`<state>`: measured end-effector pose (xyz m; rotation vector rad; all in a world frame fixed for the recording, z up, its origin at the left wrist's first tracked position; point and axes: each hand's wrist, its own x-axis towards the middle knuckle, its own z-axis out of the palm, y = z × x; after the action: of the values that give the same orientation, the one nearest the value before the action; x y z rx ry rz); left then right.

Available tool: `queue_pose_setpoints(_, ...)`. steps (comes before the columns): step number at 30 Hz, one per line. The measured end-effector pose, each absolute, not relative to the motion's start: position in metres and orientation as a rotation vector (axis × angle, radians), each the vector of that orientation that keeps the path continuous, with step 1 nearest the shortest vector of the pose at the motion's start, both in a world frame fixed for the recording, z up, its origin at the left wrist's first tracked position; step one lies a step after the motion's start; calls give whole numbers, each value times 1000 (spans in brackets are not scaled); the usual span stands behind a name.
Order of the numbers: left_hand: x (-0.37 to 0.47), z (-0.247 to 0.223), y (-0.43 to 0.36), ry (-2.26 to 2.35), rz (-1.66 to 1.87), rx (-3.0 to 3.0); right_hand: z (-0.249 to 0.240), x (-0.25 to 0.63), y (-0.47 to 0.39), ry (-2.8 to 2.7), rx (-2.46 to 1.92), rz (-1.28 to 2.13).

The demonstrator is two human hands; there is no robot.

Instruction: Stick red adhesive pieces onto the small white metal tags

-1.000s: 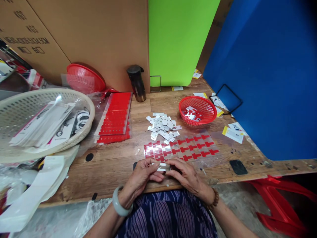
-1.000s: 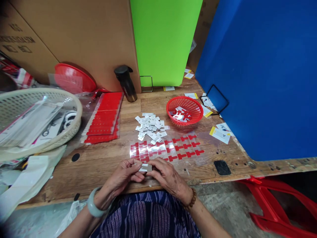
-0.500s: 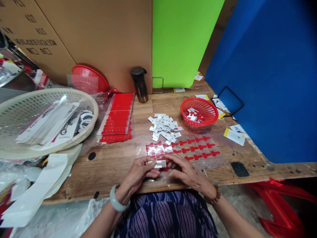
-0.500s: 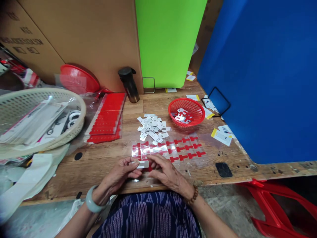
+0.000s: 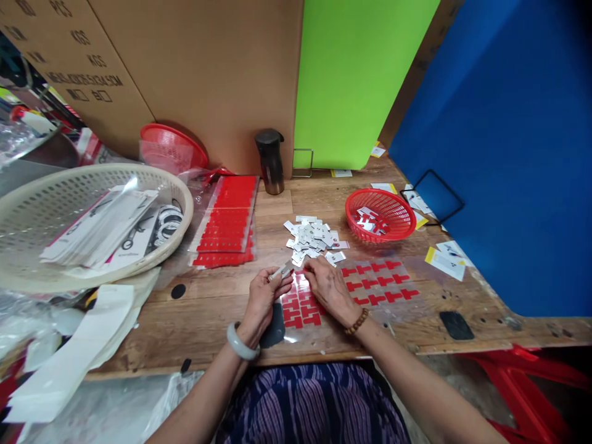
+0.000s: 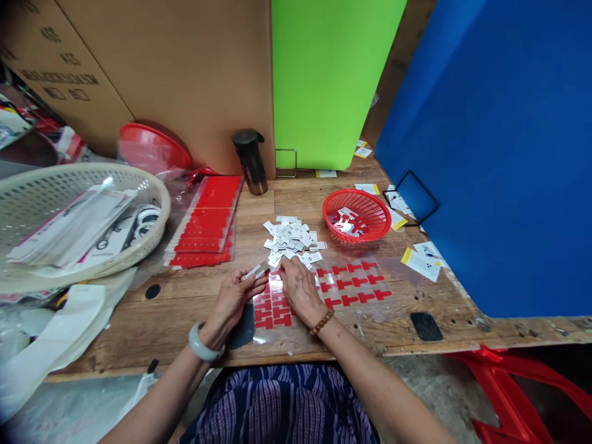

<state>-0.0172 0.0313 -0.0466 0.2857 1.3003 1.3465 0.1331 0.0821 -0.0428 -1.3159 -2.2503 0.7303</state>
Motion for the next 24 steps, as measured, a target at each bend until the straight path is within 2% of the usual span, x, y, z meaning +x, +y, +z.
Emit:
queue_pose_setpoints(7,-15,-50,38,1282,1355,264,-40,128,87,-2224,-1375,732)
queue_pose_setpoints(14,-14,-50,39,1291,1366,249,-46,132,72,-2150,-1236,637)
queue_pose_setpoints(24,-11,-49,38,1308,1375,271,-43,129,73,-2132,-1314,711)
